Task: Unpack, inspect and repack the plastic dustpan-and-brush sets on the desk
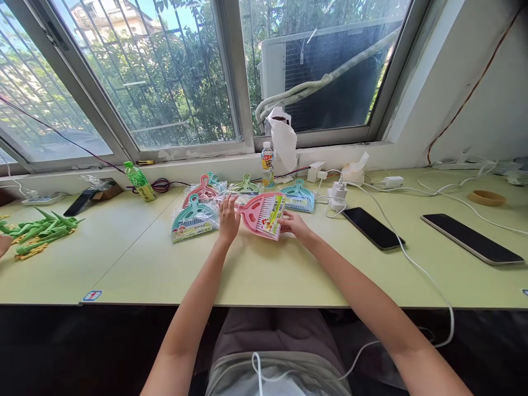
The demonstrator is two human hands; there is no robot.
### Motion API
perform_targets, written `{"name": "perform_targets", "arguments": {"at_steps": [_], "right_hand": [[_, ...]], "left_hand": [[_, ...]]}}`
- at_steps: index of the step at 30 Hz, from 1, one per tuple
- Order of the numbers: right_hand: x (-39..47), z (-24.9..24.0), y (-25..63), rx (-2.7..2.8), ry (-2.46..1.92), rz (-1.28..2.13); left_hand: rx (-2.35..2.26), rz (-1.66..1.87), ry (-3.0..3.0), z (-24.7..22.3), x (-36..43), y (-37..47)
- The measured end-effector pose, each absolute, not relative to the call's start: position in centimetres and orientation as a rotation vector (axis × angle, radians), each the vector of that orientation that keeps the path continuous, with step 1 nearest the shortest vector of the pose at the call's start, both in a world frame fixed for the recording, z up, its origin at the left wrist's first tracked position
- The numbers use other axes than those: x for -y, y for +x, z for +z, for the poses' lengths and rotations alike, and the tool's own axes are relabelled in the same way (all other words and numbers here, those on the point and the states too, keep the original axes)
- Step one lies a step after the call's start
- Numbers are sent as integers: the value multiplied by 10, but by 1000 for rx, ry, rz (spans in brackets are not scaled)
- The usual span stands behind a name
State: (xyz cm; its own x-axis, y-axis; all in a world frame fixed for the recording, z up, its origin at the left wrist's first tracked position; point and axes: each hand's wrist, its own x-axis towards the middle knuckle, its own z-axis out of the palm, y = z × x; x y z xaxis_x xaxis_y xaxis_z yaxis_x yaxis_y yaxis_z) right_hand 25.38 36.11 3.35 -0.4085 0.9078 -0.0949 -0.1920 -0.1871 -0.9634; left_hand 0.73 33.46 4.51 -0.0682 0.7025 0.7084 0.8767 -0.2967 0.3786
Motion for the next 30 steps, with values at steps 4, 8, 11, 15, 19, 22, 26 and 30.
{"name": "perform_targets", "arguments": {"at_steps": [4, 8, 11, 15, 19, 22, 26, 30], "right_hand": [[-361, 33, 253, 1244, -921, 1700], [-358, 32, 251, 1243, -916, 1706], [-357, 31, 250, 1217, -924, 1694], [-357, 31, 250, 1199, -918, 1670], [-356, 34, 251, 1189, -888, 1660], [-355, 36, 252, 1196, -857, 1677], [-355, 34, 250, 1209, -835, 1673], [-355, 32, 249, 1222, -846, 1672]], "left_hand": [[2002, -1197, -1952, 45, -334, 1], [1940, -1020, -2205, 43, -333, 4], [1799, -1017, -2339, 41, -333, 10], [1708, -1132, -2449, 44, -335, 11], [1691, -1221, -2345, 51, -332, 11], [1664, -1281, -2299, 55, -328, 15], [1658, -1382, -2405, 55, -326, 24], [1672, -1378, -2422, 51, -326, 30]]}}
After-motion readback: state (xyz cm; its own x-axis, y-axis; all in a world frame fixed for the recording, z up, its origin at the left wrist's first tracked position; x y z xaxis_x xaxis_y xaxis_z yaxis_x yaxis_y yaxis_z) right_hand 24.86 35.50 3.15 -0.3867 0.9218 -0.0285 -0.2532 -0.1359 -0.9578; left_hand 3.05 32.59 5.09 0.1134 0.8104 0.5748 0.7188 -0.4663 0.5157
